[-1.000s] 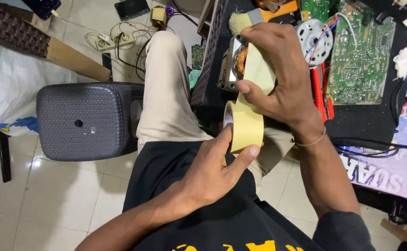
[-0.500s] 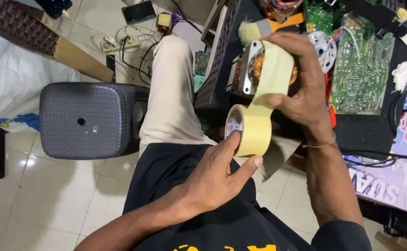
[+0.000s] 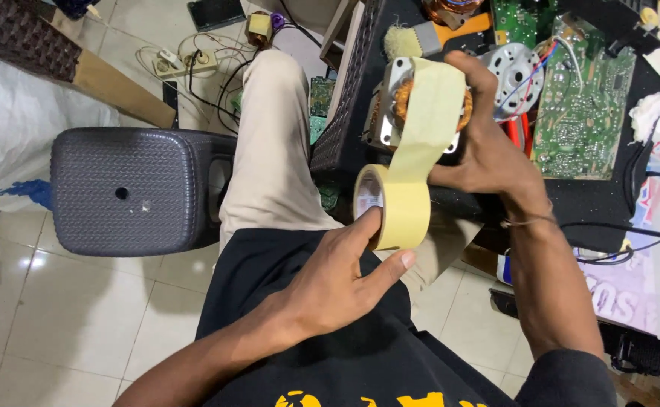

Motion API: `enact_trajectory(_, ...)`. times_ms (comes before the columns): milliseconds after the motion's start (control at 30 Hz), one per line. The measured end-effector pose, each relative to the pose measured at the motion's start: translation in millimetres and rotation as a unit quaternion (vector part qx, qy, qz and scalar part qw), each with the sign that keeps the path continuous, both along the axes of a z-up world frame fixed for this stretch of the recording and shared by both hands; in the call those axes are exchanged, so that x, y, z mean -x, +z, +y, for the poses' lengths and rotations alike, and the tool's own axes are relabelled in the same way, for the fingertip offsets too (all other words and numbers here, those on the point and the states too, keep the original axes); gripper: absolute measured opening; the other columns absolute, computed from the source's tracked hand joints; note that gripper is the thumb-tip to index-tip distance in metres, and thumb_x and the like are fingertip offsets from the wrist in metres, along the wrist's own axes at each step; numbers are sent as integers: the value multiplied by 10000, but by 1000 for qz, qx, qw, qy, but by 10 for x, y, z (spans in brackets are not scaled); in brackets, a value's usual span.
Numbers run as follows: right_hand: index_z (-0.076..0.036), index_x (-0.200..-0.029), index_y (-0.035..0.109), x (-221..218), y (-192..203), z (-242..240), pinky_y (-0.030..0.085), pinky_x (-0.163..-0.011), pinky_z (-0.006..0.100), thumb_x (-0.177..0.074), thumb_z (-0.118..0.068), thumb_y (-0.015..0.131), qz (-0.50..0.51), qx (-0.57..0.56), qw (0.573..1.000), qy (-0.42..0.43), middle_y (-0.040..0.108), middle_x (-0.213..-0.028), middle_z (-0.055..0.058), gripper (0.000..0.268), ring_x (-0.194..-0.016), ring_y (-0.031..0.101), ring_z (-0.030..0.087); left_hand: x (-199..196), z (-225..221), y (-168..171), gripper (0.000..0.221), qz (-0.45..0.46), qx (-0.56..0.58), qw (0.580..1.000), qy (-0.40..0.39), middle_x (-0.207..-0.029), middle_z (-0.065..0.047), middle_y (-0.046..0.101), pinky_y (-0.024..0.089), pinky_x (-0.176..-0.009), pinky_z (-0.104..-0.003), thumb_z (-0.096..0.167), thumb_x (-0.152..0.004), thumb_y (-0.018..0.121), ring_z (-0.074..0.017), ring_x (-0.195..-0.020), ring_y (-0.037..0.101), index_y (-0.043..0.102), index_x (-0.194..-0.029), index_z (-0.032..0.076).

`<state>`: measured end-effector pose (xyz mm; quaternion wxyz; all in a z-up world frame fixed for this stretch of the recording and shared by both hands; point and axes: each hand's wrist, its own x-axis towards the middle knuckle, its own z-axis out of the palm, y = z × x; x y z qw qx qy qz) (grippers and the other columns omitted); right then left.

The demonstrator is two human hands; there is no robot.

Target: A person is wrapping yellow adhesive tape around the copper windings of a transformer core to secure them, using a utility knife to cut the tape.

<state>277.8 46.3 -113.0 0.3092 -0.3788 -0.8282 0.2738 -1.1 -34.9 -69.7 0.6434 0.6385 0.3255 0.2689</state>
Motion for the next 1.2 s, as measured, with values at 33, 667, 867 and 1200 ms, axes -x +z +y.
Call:
enact_trajectory(33, -127, -1552, 33, 7, -38, 21, 260, -1302, 503, -735, -94, 878, 1, -2, 1000, 0, 184, -1483, 180, 1175, -1459, 235, 368, 3, 16, 3, 318, 1, -2, 1000, 0, -1045, -54, 723, 538, -754, -313, 304, -998, 585, -157, -898, 682, 542, -1152, 29)
enact_trajectory(667, -66, -1485, 221, 343, 17, -88, 402, -1189, 465, -841, -155, 909, 82, -86, 989, -85, 354, -1447, 202, 946, -1385, 425, 349, 74, 64, -6, 284, 46, -18, 999, -4, -939, 1, 740, 491, -713, -289, 302, -971, 625, -148, -772, 627, 628, -1156, 87)
enact_trajectory(867, -114, -1581, 179, 470, 58, -240, 354, -1347, 496, -925, -166, 893, 102, -77, 986, -105, 314, -1599, 193, 971, -1552, 374, 362, 82, 85, -10, 329, 35, -23, 999, -4, -972, 8, 745, 483, -711, -275, 298, -971, 630, -122, -796, 624, 635, -1218, 81)
enact_trajectory(1200, -107, -1534, 154, 340, -30, -219, 266, -1315, 451, -831, -134, 822, 76, -36, 990, -111, 216, -1478, 143, 970, -1468, 243, 306, 153, 155, -6, 329, -5, 30, 999, -10, -1013, 21, 735, 500, -814, -238, 294, -969, 642, -81, -894, 626, 669, -1206, 68)
